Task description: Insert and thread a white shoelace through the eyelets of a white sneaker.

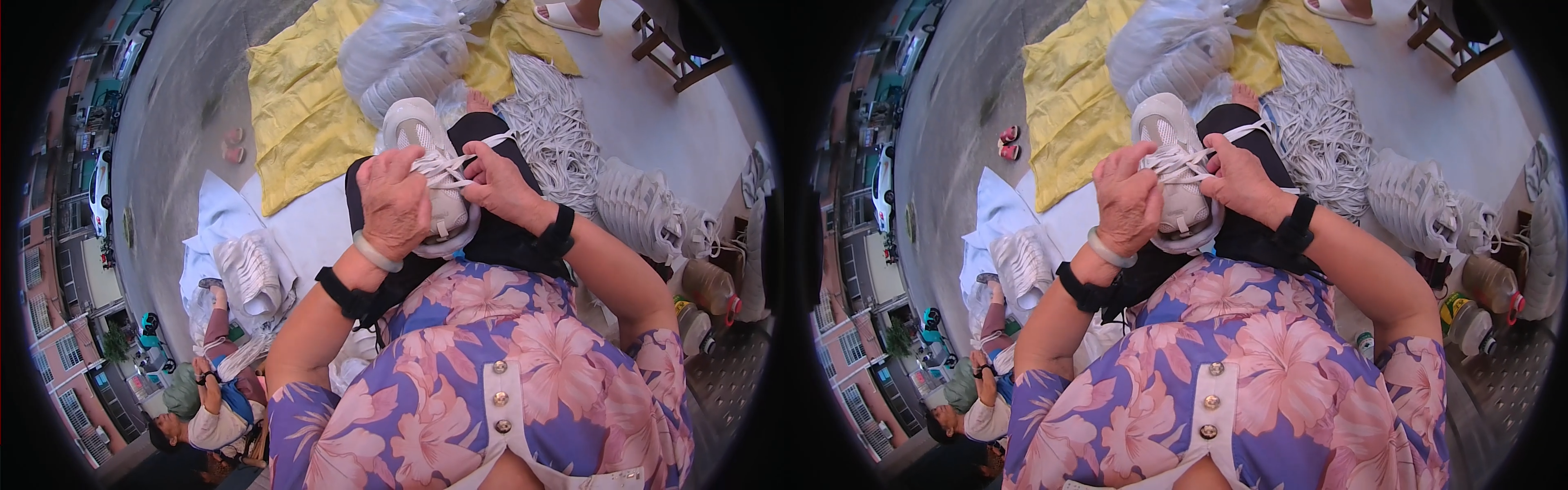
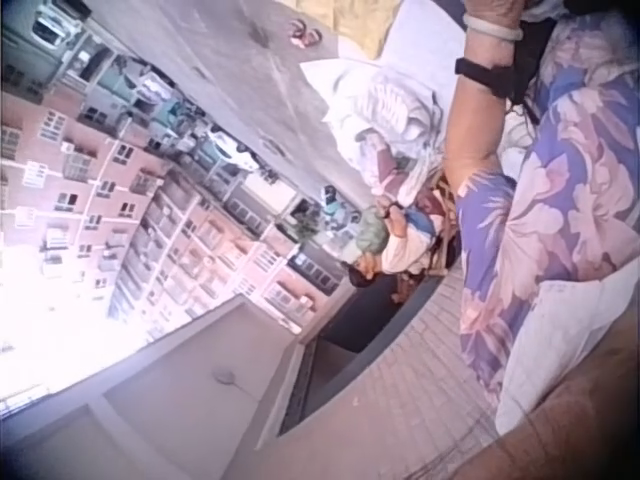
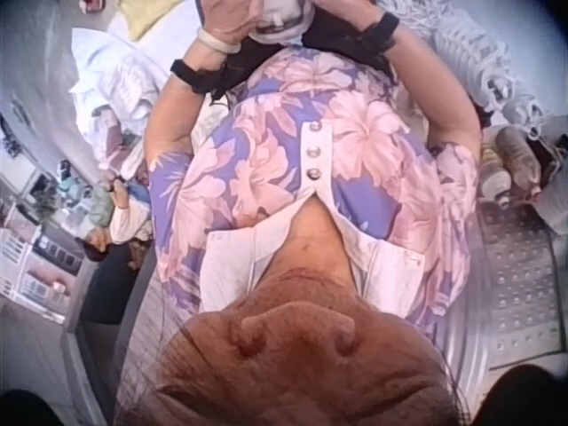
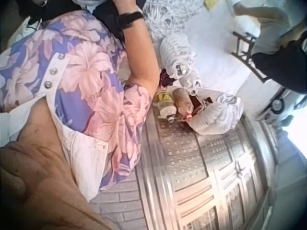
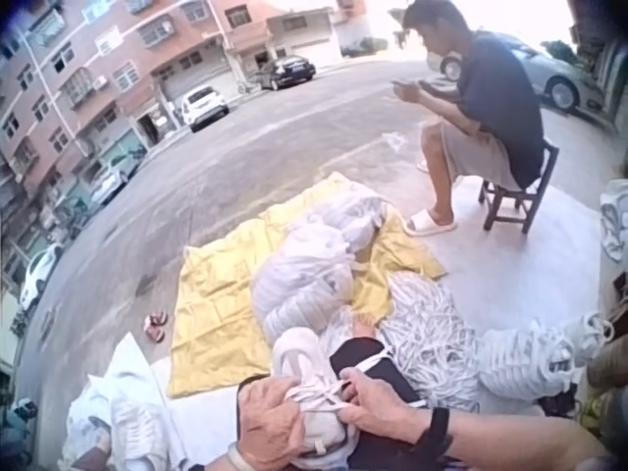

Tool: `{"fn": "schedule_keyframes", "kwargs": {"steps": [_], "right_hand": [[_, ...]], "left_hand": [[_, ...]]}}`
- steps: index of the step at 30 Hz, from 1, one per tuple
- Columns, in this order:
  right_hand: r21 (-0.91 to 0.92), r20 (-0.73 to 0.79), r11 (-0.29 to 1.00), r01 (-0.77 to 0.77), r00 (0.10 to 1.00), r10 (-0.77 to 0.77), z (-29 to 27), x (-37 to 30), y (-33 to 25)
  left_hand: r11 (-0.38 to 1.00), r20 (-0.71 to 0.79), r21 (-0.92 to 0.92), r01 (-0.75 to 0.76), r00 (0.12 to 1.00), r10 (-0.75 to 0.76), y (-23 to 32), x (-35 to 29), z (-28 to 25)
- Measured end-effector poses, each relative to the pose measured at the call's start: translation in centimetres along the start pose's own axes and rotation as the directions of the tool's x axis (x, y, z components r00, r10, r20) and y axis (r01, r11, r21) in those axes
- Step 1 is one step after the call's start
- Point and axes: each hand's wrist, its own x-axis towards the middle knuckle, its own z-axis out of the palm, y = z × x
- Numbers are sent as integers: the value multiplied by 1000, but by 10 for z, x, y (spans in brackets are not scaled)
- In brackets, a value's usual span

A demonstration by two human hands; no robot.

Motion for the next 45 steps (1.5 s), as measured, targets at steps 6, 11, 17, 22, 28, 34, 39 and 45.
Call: {"fn": "schedule_keyframes", "kwargs": {"steps": [6,11,17,22,28,34,39,45], "right_hand": [[-129,10,991,22,1000,-21,-11,-3,-3],[-108,70,994,21,997,-13,-8,-1,-6],[115,-63,990,-84,994,91,-8,12,-12],[49,-9,974,-222,975,223,-12,28,-12],[-528,-216,836,151,928,-304,-11,32,8],[-522,-234,850,70,947,-222,-13,7,3],[-475,-254,852,221,892,-373,-3,7,3],[-526,-212,829,189,915,-344,5,12,2]], "left_hand": [[882,38,296,367,918,-395,-94,-139,-51],[329,-34,686,649,480,-877,-145,-277,-84],[551,179,593,587,571,-801,-132,-228,-37],[907,10,-51,417,909,-417,-96,-117,-2],[975,-7,-148,165,986,-168,-51,-48,14],[934,67,-249,255,967,-246,-44,-43,25],[846,100,-418,333,942,-321,-43,-41,22],[844,320,-396,363,916,-244,-36,-43,-5]]}}
